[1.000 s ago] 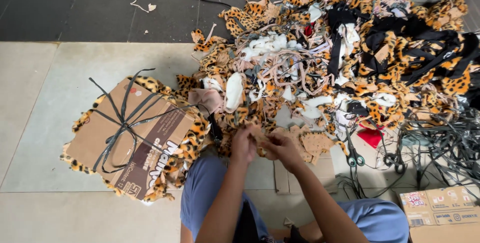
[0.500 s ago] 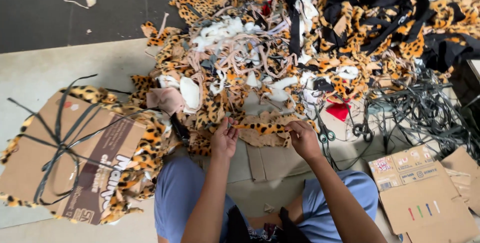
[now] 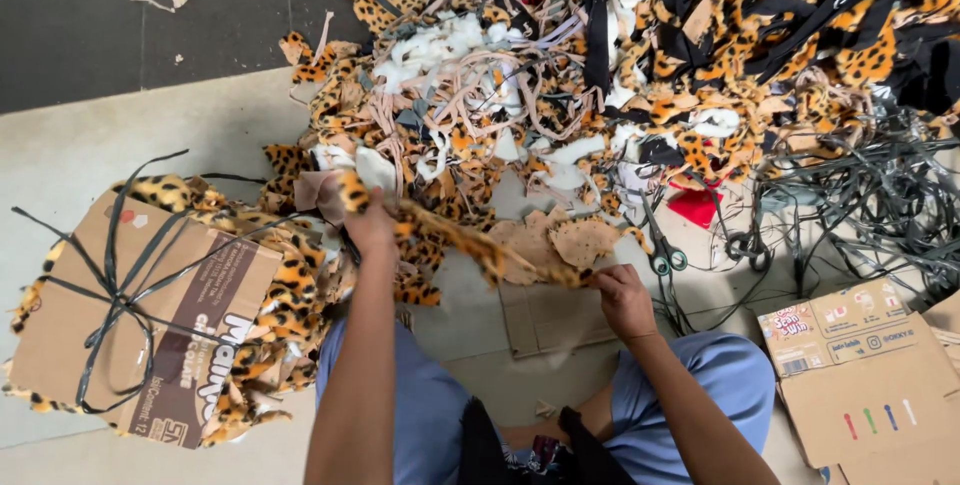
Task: Packing leopard-print fabric scraps into a cardboard box
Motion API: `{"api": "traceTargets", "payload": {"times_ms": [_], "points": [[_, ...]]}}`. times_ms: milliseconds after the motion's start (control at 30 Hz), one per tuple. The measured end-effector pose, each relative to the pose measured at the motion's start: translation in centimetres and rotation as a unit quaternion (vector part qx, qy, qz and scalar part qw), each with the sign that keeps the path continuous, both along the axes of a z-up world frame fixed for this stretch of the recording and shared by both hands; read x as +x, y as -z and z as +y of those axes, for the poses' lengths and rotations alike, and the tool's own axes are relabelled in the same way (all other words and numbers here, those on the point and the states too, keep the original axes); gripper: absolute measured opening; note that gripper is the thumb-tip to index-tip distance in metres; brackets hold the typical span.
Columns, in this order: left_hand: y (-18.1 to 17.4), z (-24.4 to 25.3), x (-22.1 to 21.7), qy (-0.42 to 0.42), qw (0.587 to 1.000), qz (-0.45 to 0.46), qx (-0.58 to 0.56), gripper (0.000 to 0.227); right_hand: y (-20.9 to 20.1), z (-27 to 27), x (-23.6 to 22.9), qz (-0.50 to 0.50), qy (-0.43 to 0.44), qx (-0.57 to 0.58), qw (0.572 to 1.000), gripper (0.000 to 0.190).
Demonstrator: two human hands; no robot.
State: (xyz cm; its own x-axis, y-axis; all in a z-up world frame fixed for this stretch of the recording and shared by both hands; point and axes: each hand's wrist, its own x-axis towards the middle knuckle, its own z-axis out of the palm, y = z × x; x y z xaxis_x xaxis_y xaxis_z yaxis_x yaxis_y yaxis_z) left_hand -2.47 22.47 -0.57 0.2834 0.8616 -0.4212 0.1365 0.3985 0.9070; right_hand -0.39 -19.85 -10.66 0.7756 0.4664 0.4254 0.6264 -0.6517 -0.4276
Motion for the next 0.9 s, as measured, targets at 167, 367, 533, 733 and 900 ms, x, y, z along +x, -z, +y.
{"api": "traceTargets", "payload": {"times_ms": [167, 367, 533, 733, 900], "points": [[-0.2, 5.4, -0.3, 0.113, 0.959, 0.222, 0.135, 0.103, -1.2, -0.3, -0.9, 0.058, 0.035, -0.059, 0.996, 0.012], [-5.6, -7.1, -1.7, 0.176, 0.866, 0.027, 0.467, 0.022, -0.5, -0.1, -1.1, 0.088, 0.091, -0.035, 0.991, 0.021], [5.2, -13.2, -2.8, 0.454, 0.692, 0.119, 0.548, 0.012, -0.9, 0.5, -1.6, 0.089, 0.051, -0.074, 0.992, 0.040], [3.5, -14.5, -1.0, 0.635, 0.540, 0.244, 0.496, 0.022, -0.8, 0.1, -1.7, 0.126, 0.022, -0.117, 0.985, 0.021], [5.0, -12.2, -1.5, 0.695, 0.555, 0.213, 0.403, 0.017, -2.5, -0.8, -1.2, 0.120, 0.021, -0.015, 0.992, 0.018]]}}
